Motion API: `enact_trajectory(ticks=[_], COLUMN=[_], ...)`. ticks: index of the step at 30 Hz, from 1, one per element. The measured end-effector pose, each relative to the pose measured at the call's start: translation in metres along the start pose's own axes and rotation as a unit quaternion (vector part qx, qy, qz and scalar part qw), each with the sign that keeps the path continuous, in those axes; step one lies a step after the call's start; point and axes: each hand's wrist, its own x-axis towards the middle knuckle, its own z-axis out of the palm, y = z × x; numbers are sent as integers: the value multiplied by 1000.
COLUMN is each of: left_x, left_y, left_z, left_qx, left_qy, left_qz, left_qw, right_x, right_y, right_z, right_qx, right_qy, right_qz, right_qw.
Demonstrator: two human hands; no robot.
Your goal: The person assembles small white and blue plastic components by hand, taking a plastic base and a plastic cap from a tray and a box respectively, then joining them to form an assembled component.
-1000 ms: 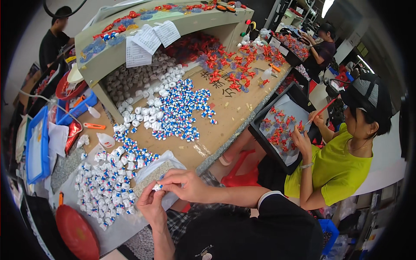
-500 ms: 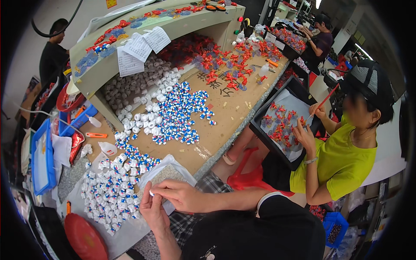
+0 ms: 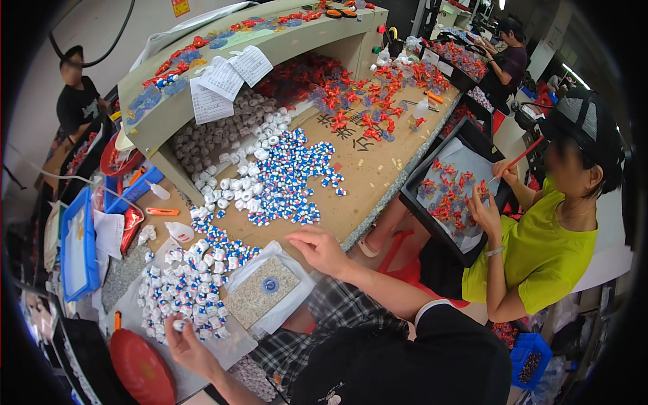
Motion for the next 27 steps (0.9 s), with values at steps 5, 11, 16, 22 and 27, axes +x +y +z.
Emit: enact_trajectory(ticks=[5,11,16,22,27], left_x=[32,48,49,52,54], left_y=[-28,-79,-71,-47,13], left_z=[-46,-56,-58,-43,41], left_qx=[330,434,467,450,301], left_qy=[132,112,146,215,68], left_qz=[104,143,174,257,264], left_qw=[929,882,855,828,914], right_x=[-2,-5,-4,-1,2], right_y=[0,5,6,-3,-5], right_z=[0,1,7,0,-3], right_qx=[-2,-10,-11,5,23], right_qy=[16,5,2,-11,-42], right_qz=[-25,-23,-47,-8,40], right_qw=[1000,1000,999,1000,998])
